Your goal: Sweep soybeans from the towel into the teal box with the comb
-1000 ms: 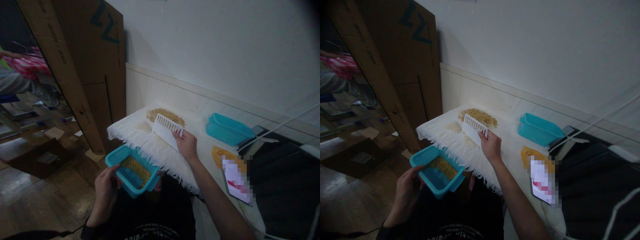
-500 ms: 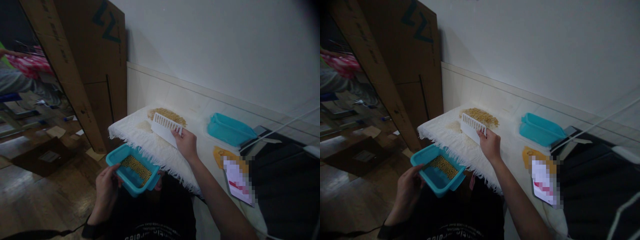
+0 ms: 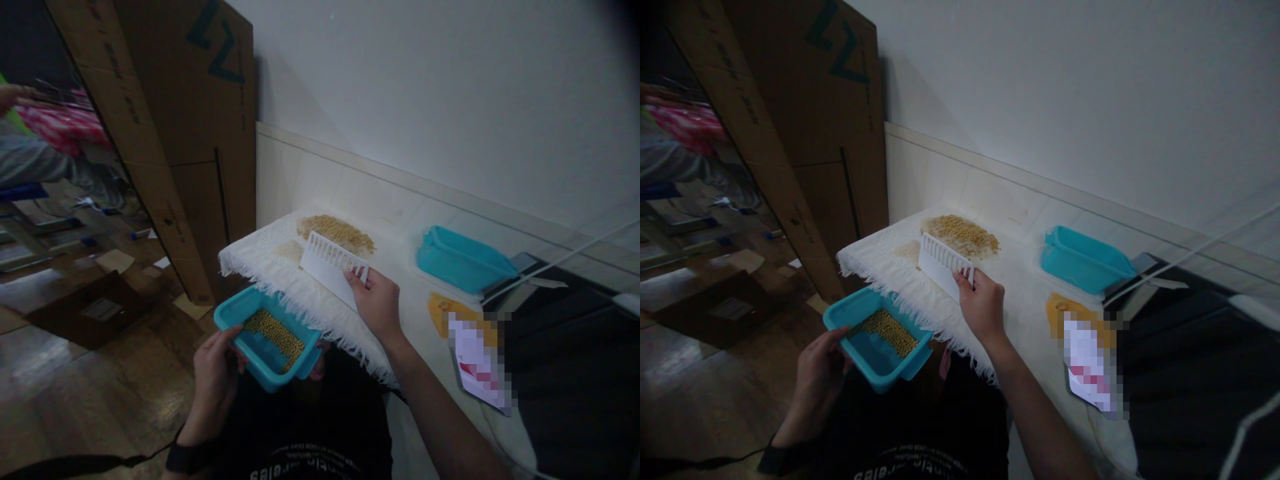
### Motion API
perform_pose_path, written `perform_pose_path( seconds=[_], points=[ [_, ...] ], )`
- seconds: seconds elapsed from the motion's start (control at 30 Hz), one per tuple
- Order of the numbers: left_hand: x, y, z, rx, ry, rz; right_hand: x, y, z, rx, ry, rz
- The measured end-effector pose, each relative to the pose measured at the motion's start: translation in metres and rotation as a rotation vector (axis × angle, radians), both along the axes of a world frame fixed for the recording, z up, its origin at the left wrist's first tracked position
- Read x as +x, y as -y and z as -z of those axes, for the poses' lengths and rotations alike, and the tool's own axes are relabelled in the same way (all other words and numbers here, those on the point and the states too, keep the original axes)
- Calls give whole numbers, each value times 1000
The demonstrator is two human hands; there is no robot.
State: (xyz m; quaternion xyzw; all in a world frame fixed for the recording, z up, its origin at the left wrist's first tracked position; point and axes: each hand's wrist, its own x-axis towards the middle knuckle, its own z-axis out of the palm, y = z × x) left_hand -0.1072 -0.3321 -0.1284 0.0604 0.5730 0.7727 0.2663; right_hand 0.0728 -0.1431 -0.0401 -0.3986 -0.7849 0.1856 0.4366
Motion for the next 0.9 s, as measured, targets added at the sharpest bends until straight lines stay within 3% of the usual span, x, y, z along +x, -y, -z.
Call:
perform_pose_path(
  seconds=[0.5, 0.9],
  points=[
    [0, 1, -5, 17, 79, -15, -1, 8, 10, -58, -67, -43],
    [-6, 1, -6, 29, 63, -19, -9, 10, 7, -66, -50, -107]
  ],
)
